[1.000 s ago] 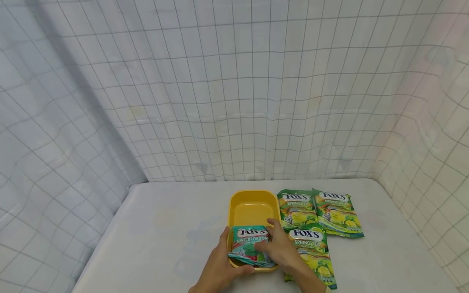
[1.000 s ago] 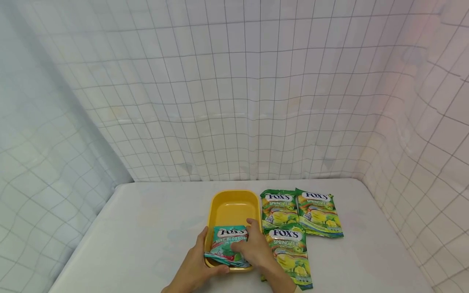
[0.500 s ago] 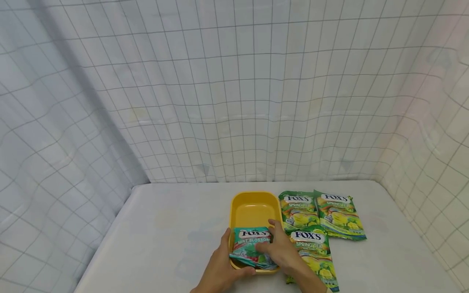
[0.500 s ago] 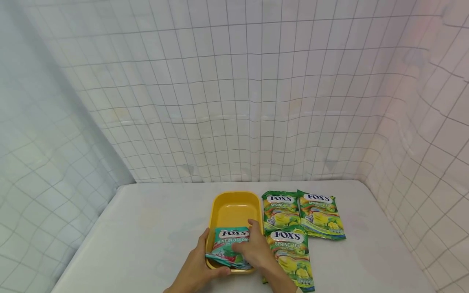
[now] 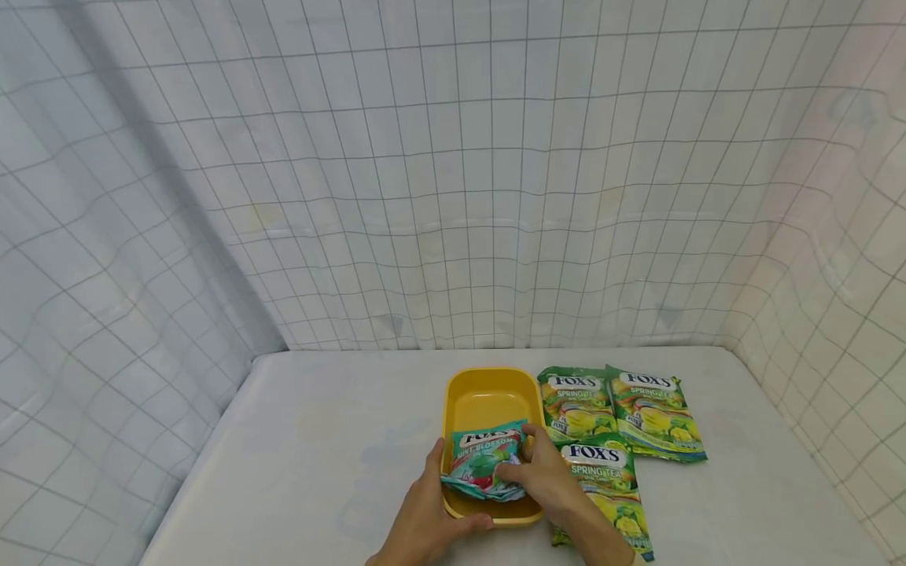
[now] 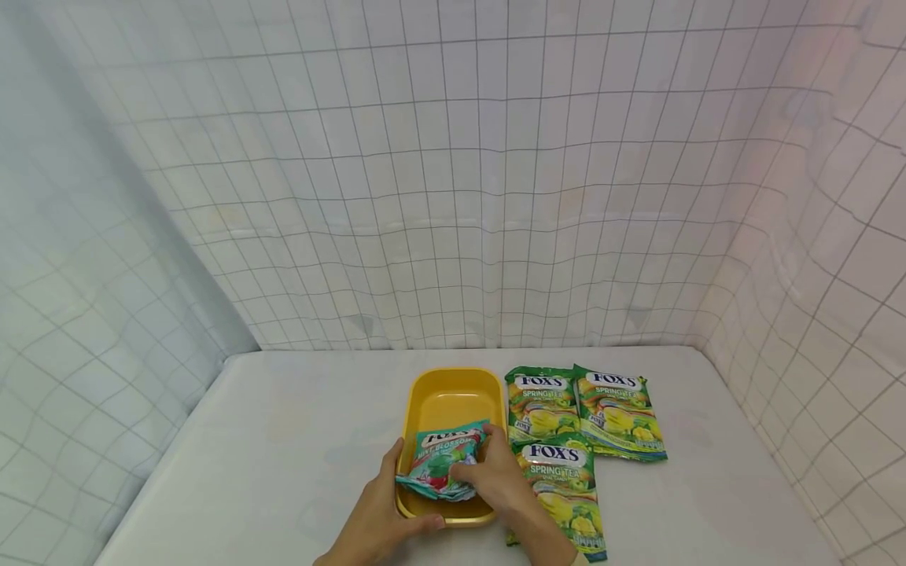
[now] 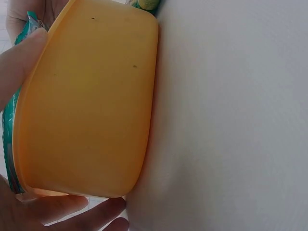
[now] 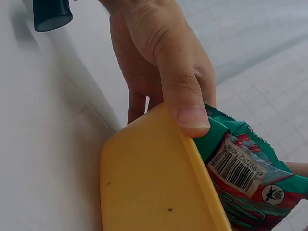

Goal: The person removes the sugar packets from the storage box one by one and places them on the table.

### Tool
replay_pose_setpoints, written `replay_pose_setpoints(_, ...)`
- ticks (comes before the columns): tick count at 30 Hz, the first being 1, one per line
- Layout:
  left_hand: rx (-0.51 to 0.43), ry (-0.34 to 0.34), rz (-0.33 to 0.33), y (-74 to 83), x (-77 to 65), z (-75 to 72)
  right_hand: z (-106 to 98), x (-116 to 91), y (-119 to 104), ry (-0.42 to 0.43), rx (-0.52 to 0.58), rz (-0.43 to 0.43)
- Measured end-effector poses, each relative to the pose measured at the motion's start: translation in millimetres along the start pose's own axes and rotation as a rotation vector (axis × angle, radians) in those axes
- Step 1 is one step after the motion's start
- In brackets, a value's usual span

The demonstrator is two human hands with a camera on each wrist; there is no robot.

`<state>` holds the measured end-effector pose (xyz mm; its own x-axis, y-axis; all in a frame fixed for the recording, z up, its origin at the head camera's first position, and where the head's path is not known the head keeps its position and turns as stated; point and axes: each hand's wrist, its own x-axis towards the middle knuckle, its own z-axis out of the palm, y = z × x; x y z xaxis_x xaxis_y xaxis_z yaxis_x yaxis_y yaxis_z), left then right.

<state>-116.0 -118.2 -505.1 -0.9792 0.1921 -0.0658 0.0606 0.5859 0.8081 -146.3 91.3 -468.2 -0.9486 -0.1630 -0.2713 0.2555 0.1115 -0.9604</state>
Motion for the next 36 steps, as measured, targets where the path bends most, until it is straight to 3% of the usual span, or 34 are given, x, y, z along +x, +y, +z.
replay_pose_setpoints(12, -0.002, -0.012, -0.004, 0.0, 1.2, -0.6, 2, 6, 3, -0.108, -0.015, -0.055)
replay_pose_setpoints(28, 0.001, -0.013, -0.016, -1.0, 0.6, -0.2, 9, 12, 6, -0.106, -0.053, -0.037)
replay_pose_setpoints(36, 0.008, -0.010, -0.013, -0.1, 1.3, 0.1, 13, 14, 8, -0.125, 0.016, -0.016)
